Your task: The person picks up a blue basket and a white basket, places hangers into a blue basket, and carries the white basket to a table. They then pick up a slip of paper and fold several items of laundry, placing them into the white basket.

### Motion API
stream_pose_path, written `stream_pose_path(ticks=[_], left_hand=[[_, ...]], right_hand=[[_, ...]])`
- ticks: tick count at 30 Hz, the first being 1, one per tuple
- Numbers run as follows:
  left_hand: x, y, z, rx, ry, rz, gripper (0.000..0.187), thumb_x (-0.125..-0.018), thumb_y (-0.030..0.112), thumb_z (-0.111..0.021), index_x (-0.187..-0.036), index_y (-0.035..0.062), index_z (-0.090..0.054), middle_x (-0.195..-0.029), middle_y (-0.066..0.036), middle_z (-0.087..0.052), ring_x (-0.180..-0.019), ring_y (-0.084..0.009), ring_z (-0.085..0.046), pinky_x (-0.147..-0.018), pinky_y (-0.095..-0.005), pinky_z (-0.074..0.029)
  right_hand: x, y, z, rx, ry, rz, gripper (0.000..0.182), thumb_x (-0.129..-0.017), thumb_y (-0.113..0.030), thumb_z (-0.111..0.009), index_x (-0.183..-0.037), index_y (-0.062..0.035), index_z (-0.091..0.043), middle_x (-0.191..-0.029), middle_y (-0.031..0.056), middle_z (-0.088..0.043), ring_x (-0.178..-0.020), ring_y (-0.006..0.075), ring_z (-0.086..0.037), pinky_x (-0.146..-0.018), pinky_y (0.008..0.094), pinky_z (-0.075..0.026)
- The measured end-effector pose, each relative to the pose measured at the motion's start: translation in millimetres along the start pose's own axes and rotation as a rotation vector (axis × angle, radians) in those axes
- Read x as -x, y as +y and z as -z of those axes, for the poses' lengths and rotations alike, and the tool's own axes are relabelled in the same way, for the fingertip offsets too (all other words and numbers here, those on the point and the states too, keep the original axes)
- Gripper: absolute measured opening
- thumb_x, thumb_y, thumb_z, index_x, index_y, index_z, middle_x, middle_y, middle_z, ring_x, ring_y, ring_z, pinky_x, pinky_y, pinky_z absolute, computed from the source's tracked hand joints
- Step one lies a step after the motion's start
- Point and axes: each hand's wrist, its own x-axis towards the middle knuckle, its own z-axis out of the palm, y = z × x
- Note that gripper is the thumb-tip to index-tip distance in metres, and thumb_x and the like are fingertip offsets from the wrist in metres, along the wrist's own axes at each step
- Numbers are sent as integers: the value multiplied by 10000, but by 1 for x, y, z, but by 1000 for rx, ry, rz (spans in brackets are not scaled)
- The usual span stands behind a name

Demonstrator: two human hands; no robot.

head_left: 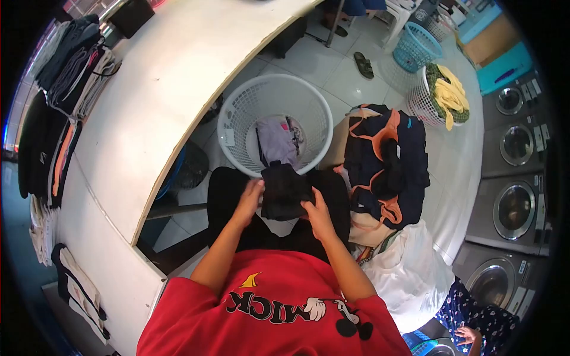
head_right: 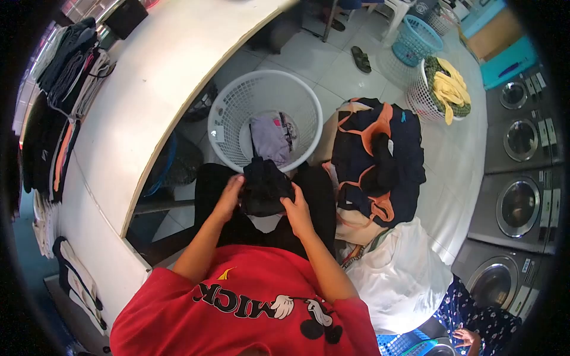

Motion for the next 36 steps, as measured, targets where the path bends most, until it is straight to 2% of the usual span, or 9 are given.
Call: stream_pose_path(ticks=[3, 7, 12, 17, 19, 22, 25, 28, 36], left_hand=[[-4, 9, 42, -876, 435, -616, 385, -807, 257, -517, -1132, 70, -431, -1116, -92, -484, -1034, -289, -460, -854, -398, -366], [-6, 1, 77, -1350, 587, -327, 414, -783, 260, -542, -1139, 86, -425, -1269, -128, -319, -1188, -299, -292, -932, -487, -275], [-15, 3, 84, -1213, 583, -280, 434, -761, 264, -574, -1146, 131, -422, -1310, -115, -256, -1212, -298, -251, -906, -496, -316], [-19, 5, 92, -1138, 569, -342, 441, -736, 272, -601, -1129, 159, -437, -1310, -98, -271, -1206, -296, -262, -892, -477, -338], [-18, 9, 88, -1131, 558, -293, 438, -741, 275, -596, -1132, 163, -433, -1320, -80, -262, -1216, -284, -249, -913, -468, -317], [-16, 11, 86, -1117, 558, -243, 437, -744, 280, -593, -1133, 167, -431, -1329, -61, -256, -1221, -274, -244, -935, -457, -296], [-16, 6, 87, -1112, 562, -276, 440, -741, 284, -594, -1132, 166, -432, -1327, -64, -259, -1213, -281, -258, -934, -458, -295], [-18, 1, 89, -1127, 558, -327, 442, -738, 285, -594, -1131, 166, -433, -1316, -86, -269, -1207, -292, -265, -915, -468, -313], [-16, -5, 81, -1136, 553, -417, 458, -736, 302, -589, -1143, 165, -430, -1309, -122, -263, -1204, -323, -254, -911, -476, -316]], right_hand=[[-27, -9, -15, -59, -25, -12, 549, -756, -90, -498, -1255, -31, -279, -1094, 103, -459, -915, 181, -503, -695, 322, -470], [-67, -11, -25, -15, -18, -6, 572, -733, -97, -496, -1255, -32, -273, -1155, 127, -407, -976, 207, -471, -681, 349, -468], [-117, -20, -25, -53, 83, 28, 532, -727, -92, -492, -1227, -37, -319, -1101, 128, -447, -885, 219, -502, -601, 328, -492], [-179, -28, 7, -94, 333, 44, 718, -763, -99, -520, -1327, -91, -75, -1202, 147, -345, -1030, 285, -418, -718, 395, -479], [-183, -25, 17, -139, 391, 9, 658, -779, -115, -505, -1316, -97, -125, -1157, 132, -373, -998, 278, -440, -717, 387, -479], [-162, -16, 22, 41, 213, -1, 532, -780, -68, -468, -1272, -59, -266, -1047, 113, -441, -875, 184, -474, -657, 351, -490], [-119, -9, 14, 1172, 63, 625, 307, -736, -104, -545, -1039, -61, -522, -1088, 111, -486, -996, 276, -466, -830, 448, -398], [-80, -2, 10, 1517, 133, 748, 282, -701, -162, -584, -968, -76, -561, -1135, 110, -468, -1100, 302, -392, -923, 508, -272], [-62, 10, 12, 1447, 355, 577, 338, -688, -212, -602, -988, -66, -546, -1242, 142, -356, -1198, 330, -260, -911, 571, -230]])
